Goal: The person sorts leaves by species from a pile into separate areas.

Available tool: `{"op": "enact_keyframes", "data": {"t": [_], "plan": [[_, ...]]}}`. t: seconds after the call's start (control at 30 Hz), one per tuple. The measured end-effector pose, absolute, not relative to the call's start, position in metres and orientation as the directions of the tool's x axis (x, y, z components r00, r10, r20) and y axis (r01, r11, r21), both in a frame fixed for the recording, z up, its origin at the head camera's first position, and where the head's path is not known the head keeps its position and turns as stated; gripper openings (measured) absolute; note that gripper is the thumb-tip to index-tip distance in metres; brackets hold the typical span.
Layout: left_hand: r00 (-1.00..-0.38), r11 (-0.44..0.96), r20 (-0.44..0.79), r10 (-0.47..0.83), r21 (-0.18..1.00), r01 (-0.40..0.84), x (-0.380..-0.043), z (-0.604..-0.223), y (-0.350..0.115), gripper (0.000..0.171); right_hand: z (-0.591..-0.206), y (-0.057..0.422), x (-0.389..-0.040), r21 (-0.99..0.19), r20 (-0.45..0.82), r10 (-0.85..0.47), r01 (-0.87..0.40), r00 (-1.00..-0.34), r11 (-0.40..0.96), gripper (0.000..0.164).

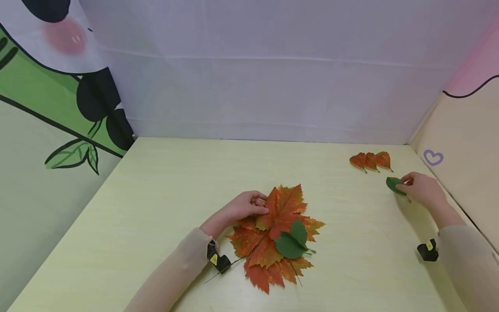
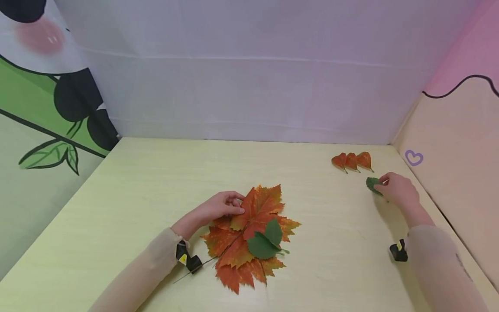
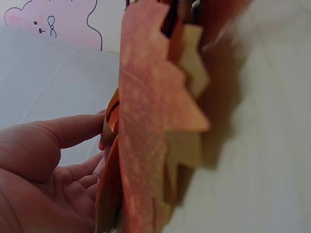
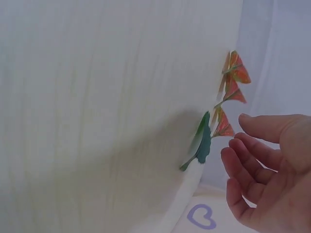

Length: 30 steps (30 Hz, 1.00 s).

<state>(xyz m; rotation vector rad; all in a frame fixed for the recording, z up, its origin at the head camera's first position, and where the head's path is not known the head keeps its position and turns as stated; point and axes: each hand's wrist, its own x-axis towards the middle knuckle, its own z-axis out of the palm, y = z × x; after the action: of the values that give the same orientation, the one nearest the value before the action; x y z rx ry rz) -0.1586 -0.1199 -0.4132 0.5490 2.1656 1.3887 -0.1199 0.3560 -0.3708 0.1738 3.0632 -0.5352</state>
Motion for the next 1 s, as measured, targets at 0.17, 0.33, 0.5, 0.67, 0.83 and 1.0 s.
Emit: {"op": "enact_keyframes", "data": {"t": [0.17, 0.33, 0.5, 0.67, 0.83, 1.0], "plan": [[-0.789, 0.392, -0.191, 0.584, 0.917, 0.069, -0.157, -0.411, -0.120, 0.043, -0.367, 0.323, -0.117, -0.356, -0.006, 0.035, 0.035, -0.999, 0.934, 0.038], [-0.787, 0.390, -0.192, 0.587, 0.918, 0.067, -0.157, -0.412, -0.120, 0.044, -0.363, 0.288, -0.113, -0.385, 0.018, -0.048, -0.051, -0.999, 0.922, 0.031], [-0.787, 0.389, -0.193, 0.586, 0.919, 0.065, -0.157, -0.411, -0.120, 0.045, -0.359, 0.260, -0.109, -0.385, 0.028, -0.103, -0.105, -0.994, 0.917, 0.026], [-0.792, 0.392, -0.193, 0.580, 0.918, 0.062, -0.158, -0.411, -0.120, 0.043, -0.359, 0.236, -0.102, -0.394, 0.043, -0.154, -0.159, -0.987, 0.905, 0.021], [-0.790, 0.390, -0.195, 0.581, 0.919, 0.060, -0.158, -0.412, -0.120, 0.044, -0.359, 0.212, -0.094, -0.425, 0.046, -0.207, -0.206, -0.977, 0.882, 0.017], [-0.786, 0.391, -0.195, 0.587, 0.918, 0.063, -0.158, -0.412, -0.120, 0.044, -0.357, 0.191, -0.084, -0.436, 0.031, -0.256, -0.244, -0.966, 0.866, 0.016]]}}
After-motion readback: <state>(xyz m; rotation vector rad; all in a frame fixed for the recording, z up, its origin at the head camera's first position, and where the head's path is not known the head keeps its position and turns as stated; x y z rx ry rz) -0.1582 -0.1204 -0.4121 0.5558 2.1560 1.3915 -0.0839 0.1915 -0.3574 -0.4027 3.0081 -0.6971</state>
